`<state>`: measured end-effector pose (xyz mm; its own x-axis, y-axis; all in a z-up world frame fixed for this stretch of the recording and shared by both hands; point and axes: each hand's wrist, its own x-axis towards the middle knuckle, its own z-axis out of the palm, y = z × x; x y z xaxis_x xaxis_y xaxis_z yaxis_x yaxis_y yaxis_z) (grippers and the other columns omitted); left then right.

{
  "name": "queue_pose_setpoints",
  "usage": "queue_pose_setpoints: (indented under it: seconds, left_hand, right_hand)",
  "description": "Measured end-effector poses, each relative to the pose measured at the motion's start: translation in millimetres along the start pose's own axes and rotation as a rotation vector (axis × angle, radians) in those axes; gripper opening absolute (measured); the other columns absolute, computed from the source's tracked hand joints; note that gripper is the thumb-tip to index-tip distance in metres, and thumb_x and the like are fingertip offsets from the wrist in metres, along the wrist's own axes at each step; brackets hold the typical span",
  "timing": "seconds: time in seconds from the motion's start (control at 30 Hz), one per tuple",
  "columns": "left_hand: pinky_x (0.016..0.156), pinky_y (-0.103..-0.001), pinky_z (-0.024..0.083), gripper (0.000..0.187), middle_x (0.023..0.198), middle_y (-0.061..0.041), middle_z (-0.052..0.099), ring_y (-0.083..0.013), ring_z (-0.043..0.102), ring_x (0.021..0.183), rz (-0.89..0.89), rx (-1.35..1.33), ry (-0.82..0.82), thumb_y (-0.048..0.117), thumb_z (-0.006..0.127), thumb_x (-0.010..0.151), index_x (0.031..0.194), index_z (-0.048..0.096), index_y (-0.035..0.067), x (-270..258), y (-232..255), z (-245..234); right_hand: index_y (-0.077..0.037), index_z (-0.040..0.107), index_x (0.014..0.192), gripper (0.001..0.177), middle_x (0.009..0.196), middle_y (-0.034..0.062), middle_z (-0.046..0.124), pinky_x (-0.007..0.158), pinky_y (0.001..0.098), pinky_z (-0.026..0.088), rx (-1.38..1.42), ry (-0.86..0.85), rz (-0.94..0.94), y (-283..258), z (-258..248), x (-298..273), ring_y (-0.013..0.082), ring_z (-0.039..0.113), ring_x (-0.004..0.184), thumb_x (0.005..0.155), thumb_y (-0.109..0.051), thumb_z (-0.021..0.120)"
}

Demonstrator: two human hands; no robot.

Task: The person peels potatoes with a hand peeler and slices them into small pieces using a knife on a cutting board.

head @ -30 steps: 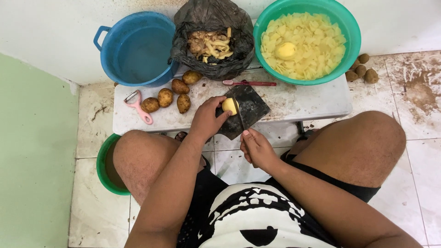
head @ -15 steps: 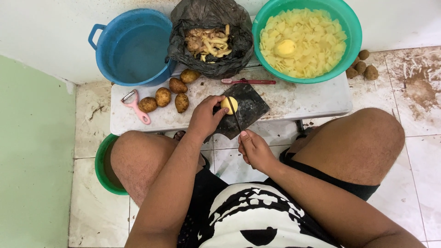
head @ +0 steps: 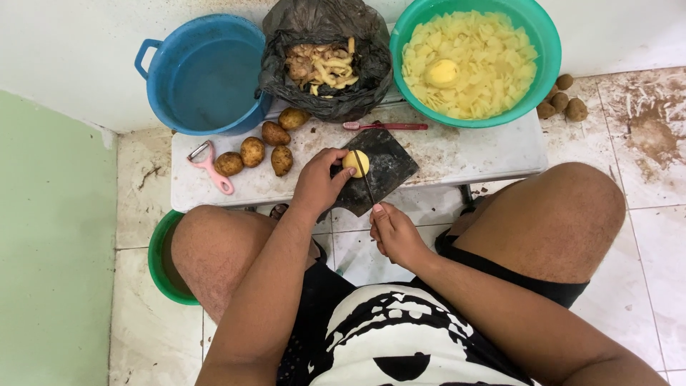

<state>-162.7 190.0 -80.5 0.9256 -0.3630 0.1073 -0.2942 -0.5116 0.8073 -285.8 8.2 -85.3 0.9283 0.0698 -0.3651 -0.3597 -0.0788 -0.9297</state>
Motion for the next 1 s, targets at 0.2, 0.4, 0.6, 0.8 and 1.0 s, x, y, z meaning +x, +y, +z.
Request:
queue_pose_setpoints:
  seconds: [0.2,0.4,0.6,0.8,1.0]
  left_hand:
    - [0.098,-0.051,0.055,0.039,0.115,-0.019,0.072,-0.0364,0.072,0.110,0.016,0.003,0.014,0.023,0.078,0.098,0.127,0.069,0.000,0.2,-1.1,1.1]
    - [0.097,-0.050,0.056,0.038,0.114,-0.019,0.072,-0.0360,0.072,0.110,0.019,-0.003,0.014,0.023,0.079,0.098,0.127,0.069,0.001,0.8,-2.3,1.0]
    - [0.097,-0.049,0.055,0.038,0.116,-0.015,0.069,-0.0370,0.069,0.112,0.014,0.037,0.018,0.025,0.081,0.095,0.124,0.072,0.002,6.1,-1.3,-0.3]
    - [0.096,-0.049,0.056,0.037,0.112,-0.015,0.068,-0.0354,0.069,0.110,0.011,0.017,0.000,0.025,0.081,0.096,0.124,0.072,0.003,6.0,-9.0,2.2]
    - [0.096,-0.048,0.055,0.036,0.113,-0.015,0.067,-0.0353,0.070,0.111,-0.012,0.000,-0.023,0.025,0.080,0.096,0.123,0.072,0.004,6.7,-12.7,1.6]
  right_hand:
    - [-0.005,0.055,0.093,0.046,0.060,0.0067,0.048,0.035,0.0276,0.043,0.017,-0.016,0.001,11.0,0.2,4.3,0.0174,0.050,0.039,0.115,-0.035,0.028]
    - [-0.005,0.056,0.091,0.048,0.057,0.0058,0.048,0.032,0.0278,0.041,0.000,-0.028,0.034,5.3,-1.7,4.3,0.0170,0.049,0.037,0.115,-0.035,0.027]
    - [-0.006,0.056,0.089,0.049,0.056,0.0057,0.050,0.035,0.0269,0.043,-0.044,-0.033,0.048,2.8,-0.1,6.4,0.0166,0.049,0.037,0.114,-0.036,0.027]
    - [-0.006,0.056,0.086,0.049,0.055,0.0059,0.050,0.034,0.0272,0.043,-0.061,-0.019,0.074,-0.1,1.3,8.2,0.0168,0.050,0.036,0.114,-0.035,0.028]
    - [-0.006,0.057,0.085,0.049,0.054,0.0068,0.051,0.034,0.0276,0.041,-0.090,-0.005,0.081,8.0,2.3,14.6,0.0175,0.049,0.036,0.114,-0.035,0.031]
